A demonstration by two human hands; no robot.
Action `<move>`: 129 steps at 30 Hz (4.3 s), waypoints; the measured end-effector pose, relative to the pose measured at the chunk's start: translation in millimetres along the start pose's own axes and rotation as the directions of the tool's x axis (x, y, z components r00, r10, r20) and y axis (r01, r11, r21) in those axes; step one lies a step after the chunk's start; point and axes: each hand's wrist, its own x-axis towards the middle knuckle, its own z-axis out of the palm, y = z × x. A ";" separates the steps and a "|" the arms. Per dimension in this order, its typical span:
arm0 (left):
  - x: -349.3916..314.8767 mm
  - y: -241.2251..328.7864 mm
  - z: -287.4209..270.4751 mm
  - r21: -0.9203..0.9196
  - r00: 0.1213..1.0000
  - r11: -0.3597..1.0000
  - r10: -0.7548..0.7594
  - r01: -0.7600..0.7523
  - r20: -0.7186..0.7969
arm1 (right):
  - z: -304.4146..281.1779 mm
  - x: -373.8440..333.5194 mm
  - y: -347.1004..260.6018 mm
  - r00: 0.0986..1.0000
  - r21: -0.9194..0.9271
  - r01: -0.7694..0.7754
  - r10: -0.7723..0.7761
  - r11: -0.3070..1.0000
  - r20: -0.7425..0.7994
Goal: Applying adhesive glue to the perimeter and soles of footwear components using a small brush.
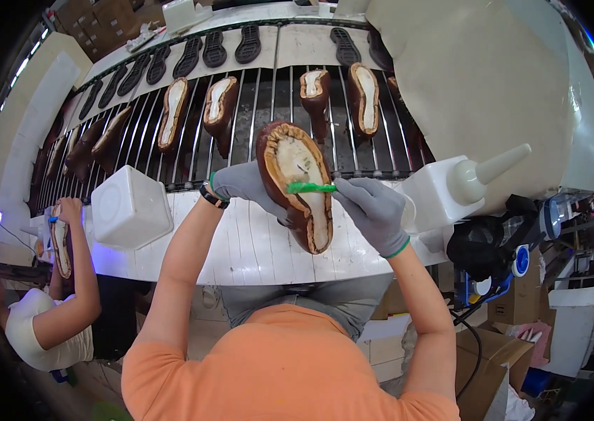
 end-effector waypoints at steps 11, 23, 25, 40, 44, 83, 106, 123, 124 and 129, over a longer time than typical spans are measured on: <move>-18.2 -75.1 3.7 -0.225 0.932 0.973 -0.120 0.042 -0.343 | -64.1 -72.5 30.7 0.479 0.128 -0.864 0.714 0.487 0.511; -42.1 -125.3 169.9 -0.960 0.974 -0.173 -0.094 -0.219 -0.205 | -74.1 -129.0 15.8 0.565 -0.579 -0.665 0.824 0.472 0.023; -45.8 -116.4 179.0 -0.966 0.938 -0.093 -0.279 -0.240 -0.206 | -70.2 -126.0 17.8 0.563 -0.673 -0.595 0.826 0.440 0.042; -41.4 -82.4 191.8 -0.966 0.771 0.235 -0.596 -0.102 -0.227 | -58.9 -122.0 21.9 0.547 -0.786 -0.468 0.831 0.403 0.100; -49.7 -84.8 199.4 -0.964 0.742 0.226 -0.621 -0.138 -0.252 | -70.3 -142.8 34.0 0.372 -0.313 -0.863 0.918 0.396 0.137; -50.6 -81.9 191.5 -0.789 0.747 0.610 -0.494 -0.068 -0.445 | 63.5 -36.7 34.8 0.553 -0.177 -0.656 0.628 0.733 0.547; -49.6 -79.8 193.4 -0.793 0.713 0.609 -0.554 -0.005 -0.430 | -23.5 -42.0 11.8 0.316 0.042 -0.811 0.376 0.583 0.871; -47.3 -76.3 194.0 -0.799 0.701 0.600 -0.547 -0.053 -0.458 | -65.7 -68.6 -27.2 0.198 0.076 -0.950 0.396 0.302 0.897; -47.3 -77.0 194.0 -0.793 0.701 0.607 -0.544 -0.049 -0.460 | -69.8 -68.4 -33.6 0.187 0.055 -0.951 0.423 0.306 0.887; -48.1 -76.6 194.1 -0.797 0.710 0.602 -0.540 -0.049 -0.452 | -53.3 -65.0 -42.0 0.209 -0.027 -0.933 0.603 0.358 0.770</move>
